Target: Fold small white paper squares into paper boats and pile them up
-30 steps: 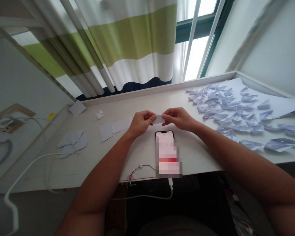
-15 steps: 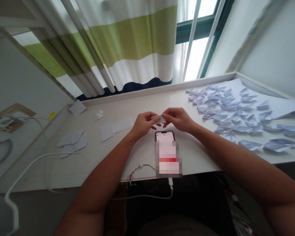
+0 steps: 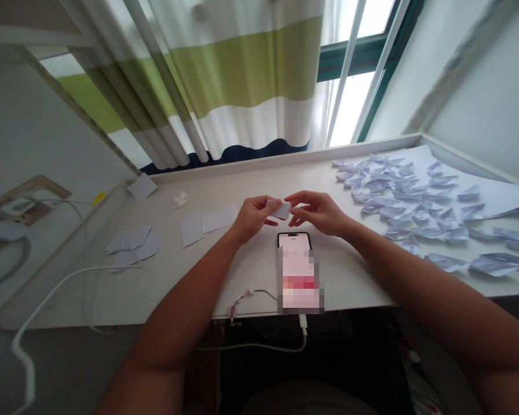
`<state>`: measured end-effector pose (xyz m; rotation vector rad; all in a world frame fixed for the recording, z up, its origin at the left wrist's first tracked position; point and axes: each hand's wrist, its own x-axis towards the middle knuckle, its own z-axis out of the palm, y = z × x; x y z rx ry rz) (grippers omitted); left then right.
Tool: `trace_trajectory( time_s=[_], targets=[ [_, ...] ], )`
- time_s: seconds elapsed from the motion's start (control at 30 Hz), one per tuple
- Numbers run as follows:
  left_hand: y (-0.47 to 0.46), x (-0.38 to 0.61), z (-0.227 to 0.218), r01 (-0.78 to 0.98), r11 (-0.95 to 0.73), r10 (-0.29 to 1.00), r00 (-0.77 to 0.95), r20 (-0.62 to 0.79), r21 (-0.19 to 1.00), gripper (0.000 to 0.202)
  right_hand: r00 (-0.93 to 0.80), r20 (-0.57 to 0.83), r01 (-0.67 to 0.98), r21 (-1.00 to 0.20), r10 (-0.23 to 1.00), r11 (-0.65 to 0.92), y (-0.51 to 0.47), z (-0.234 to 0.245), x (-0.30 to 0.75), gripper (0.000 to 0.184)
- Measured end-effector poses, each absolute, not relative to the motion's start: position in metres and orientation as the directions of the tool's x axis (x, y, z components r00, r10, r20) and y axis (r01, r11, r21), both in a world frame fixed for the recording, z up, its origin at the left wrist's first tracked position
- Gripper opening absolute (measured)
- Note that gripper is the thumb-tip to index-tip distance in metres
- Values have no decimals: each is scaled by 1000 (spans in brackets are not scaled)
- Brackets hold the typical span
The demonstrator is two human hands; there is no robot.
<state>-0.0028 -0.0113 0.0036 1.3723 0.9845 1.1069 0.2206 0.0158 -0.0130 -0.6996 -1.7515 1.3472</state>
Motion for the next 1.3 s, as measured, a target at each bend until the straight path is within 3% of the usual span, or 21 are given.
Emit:
trace_trajectory(
  time_s=[0.3, 0.6, 0.77, 0.97, 1.3],
  targets=[
    [-12, 4, -3, 46, -140, 967, 220, 126, 989, 47, -420, 288, 64, -936, 860, 345, 12, -11, 215, 38],
    [-8, 3, -7, 78, -167, 963, 226, 146, 983, 42, -441, 268, 89, -936, 857, 339, 13, -15, 214, 34],
    [-6, 1, -7, 4, -68, 981, 183, 66, 998, 46, -492, 290, 3, -943, 821, 334, 15, -15, 217, 46],
    [-6, -3, -5, -63, -87, 981, 166, 96, 994, 54, -536, 292, 19, -934, 792, 357, 20, -16, 223, 43],
    [-12, 7, -2, -62, -99, 970, 216, 111, 993, 45, -527, 278, -9, -947, 803, 322, 14, -17, 215, 51]
  ],
)
